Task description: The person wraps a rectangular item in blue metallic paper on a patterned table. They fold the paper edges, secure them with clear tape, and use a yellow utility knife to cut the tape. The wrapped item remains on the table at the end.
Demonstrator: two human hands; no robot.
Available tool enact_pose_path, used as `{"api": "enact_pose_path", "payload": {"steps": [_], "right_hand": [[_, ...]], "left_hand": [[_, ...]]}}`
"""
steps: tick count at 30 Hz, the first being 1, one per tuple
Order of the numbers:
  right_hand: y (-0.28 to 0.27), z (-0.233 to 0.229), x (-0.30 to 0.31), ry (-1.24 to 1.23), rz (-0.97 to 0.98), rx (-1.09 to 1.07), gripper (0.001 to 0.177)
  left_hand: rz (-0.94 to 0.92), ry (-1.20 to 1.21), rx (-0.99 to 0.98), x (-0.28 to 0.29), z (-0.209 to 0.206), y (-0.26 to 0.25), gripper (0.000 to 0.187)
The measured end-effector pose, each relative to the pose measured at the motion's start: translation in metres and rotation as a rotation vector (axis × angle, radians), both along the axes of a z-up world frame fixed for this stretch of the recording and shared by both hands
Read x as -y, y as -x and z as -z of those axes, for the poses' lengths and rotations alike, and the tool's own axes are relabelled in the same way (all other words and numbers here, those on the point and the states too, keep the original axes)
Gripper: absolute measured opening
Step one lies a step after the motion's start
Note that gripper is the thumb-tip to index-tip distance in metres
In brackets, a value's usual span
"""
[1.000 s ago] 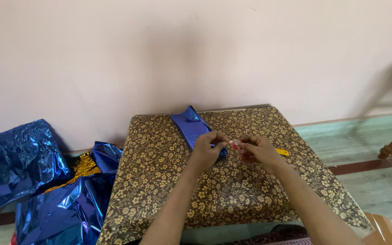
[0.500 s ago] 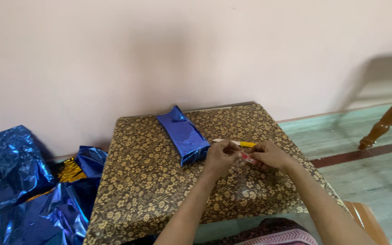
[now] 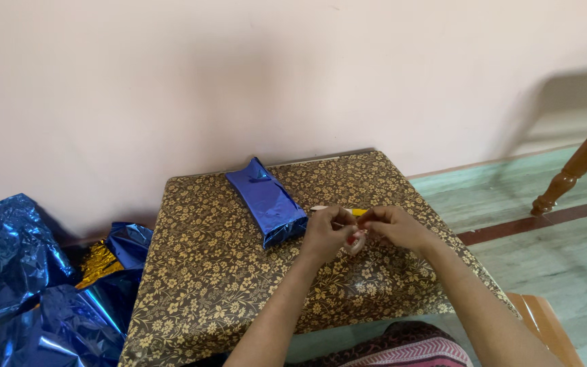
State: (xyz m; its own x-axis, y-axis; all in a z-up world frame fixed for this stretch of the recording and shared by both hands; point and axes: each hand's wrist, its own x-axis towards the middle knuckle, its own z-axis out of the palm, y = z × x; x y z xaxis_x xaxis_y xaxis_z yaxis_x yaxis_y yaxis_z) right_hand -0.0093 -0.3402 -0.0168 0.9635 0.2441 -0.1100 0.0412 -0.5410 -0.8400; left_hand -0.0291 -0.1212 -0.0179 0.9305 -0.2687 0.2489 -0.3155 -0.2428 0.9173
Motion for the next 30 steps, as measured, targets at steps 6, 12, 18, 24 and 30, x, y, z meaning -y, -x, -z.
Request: {"api": "enact_pose_path", "payload": {"steps": [6,12,18,24,30], "right_hand": [[0.022,-0.022,-0.01,-0.047,-0.091,-0.023,0.051],[0.022,-0.023,-0.011,0.026,-0.096,0.062,0.047],[0.015,-0.01,-0.001,0.06,-0.043,0.128,0.028],[0.013,-0.007,0.007,0.152,-0.006,0.165,0.02],[0.016,-0.006,0.013,0.171,0.022,0.273,0.022]], "left_hand": [[0.02,0.229,-0.079,0.005,-0.001,0.002,0.011],[0.004,0.397,-0.201,0.007,0.002,-0.002,0.008],[-0.106,0.339,-0.251,0.005,0.003,-0.005,0.007],[-0.158,0.371,-0.437,-0.002,0.007,-0.008,0.01],[-0.178,0.421,-0.541,0.006,0.009,0.0,0.011]]}}
